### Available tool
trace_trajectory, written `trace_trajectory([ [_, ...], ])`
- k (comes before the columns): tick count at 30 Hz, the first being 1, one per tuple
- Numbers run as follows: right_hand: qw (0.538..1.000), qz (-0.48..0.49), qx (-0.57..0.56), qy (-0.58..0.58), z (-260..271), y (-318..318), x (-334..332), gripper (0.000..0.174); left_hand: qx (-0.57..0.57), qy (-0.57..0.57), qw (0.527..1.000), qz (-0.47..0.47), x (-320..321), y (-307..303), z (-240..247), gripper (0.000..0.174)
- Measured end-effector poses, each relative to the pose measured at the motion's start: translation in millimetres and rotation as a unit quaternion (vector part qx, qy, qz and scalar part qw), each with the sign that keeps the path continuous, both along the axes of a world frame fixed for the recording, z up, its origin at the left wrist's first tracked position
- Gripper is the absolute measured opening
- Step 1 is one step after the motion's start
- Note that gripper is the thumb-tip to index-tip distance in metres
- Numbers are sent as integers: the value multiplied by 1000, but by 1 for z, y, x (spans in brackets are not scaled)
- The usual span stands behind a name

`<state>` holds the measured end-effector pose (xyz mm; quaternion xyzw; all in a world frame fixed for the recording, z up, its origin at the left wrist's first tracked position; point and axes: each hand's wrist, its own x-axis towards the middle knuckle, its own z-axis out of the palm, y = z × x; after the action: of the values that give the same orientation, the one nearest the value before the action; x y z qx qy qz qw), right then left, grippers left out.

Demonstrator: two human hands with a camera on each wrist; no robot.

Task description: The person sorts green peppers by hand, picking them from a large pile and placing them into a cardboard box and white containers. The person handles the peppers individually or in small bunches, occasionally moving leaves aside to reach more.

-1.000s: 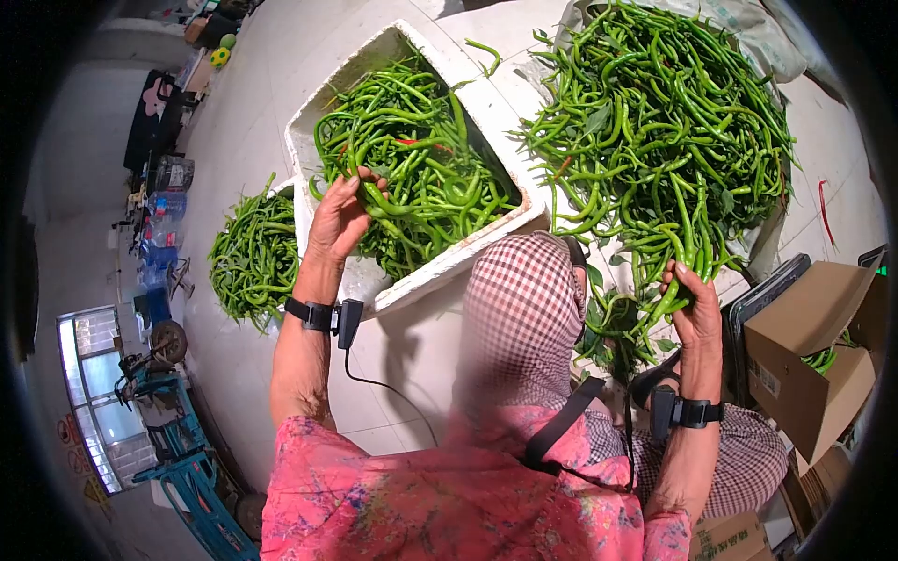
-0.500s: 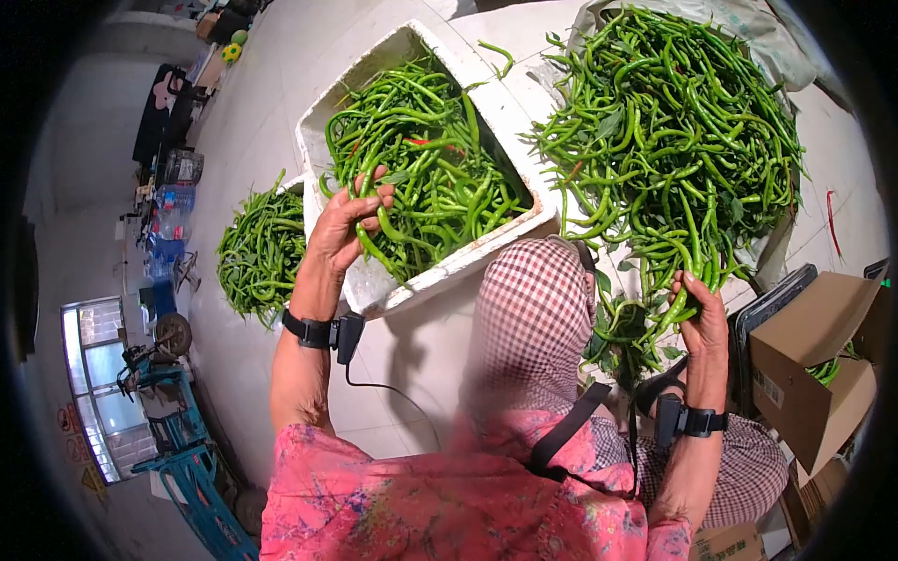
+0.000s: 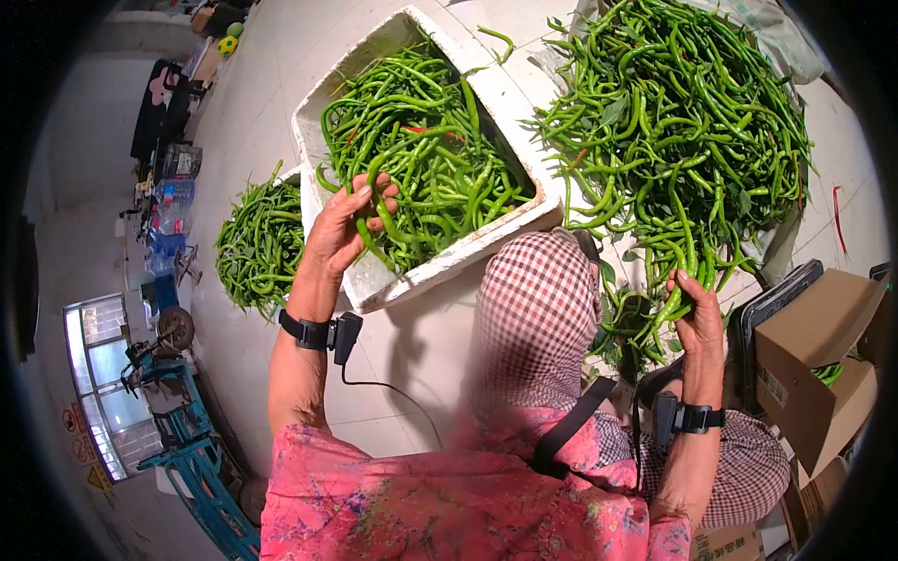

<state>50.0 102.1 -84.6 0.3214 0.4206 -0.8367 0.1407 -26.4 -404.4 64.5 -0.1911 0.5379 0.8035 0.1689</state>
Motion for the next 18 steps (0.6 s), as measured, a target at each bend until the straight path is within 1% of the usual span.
trace_trajectory([
  [1, 1000, -7, -9, -4, 0, 0, 1, 16, -29, 12, 999, -5, -2, -3, -3, 34],
  [2, 1000, -8, -8, -5, -1, 0, 1, 16, -28, 12, 1000, -6, -6, -5, -5, 34],
  [3, 1000, -12, -8, -5, -1, 0, 1, 15, -118, 57, 991, -28, -9, -6, -7, 31],
  [4, 1000, -15, -9, -6, -1, 1, 1, 15, -207, 102, 972, -49, -12, -8, -7, 29],
  [5, 1000, -16, -9, -6, -1, 2, 1, 15, -278, 122, 951, -58, -15, -10, -4, 25],
  [8, 1000, -3, -2, -4, -3, 3, 1, 16, -279, 146, 949, -33, -22, -13, 9, 27],
  [9, 1000, -7, 5, 2, -2, 3, 0, 16, -307, 162, 937, -30, -23, -12, 17, 27],
  [10, 1000, -11, 13, 8, -2, 2, 0, 16, -303, 190, 934, -25, -25, -14, 24, 26],
  [12, 1000, -3, 10, 9, -3, 6, 0, 17, -216, 214, 953, 5, -31, -20, 32, 27],
  [13, 1000, 6, 7, 12, -4, 6, -1, 18, -157, 214, 964, 33, -33, -31, 27, 28],
  [14, 1000, 7, 5, 15, -1, 4, -4, 18, -158, 217, 963, 33, -33, -27, 33, 28],
  [16, 1000, 8, 2, 29, 7, 4, -5, 20, -36, 247, 967, 55, -27, -15, 40, 30],
  [17, 1000, 1, -7, 15, 4, 8, -6, 24, -36, 236, 968, 72, -21, 0, 51, 39],
  [18, 999, -20, -16, 29, 5, 8, -6, 26, -63, 249, 962, 94, -16, 17, 59, 51],
])
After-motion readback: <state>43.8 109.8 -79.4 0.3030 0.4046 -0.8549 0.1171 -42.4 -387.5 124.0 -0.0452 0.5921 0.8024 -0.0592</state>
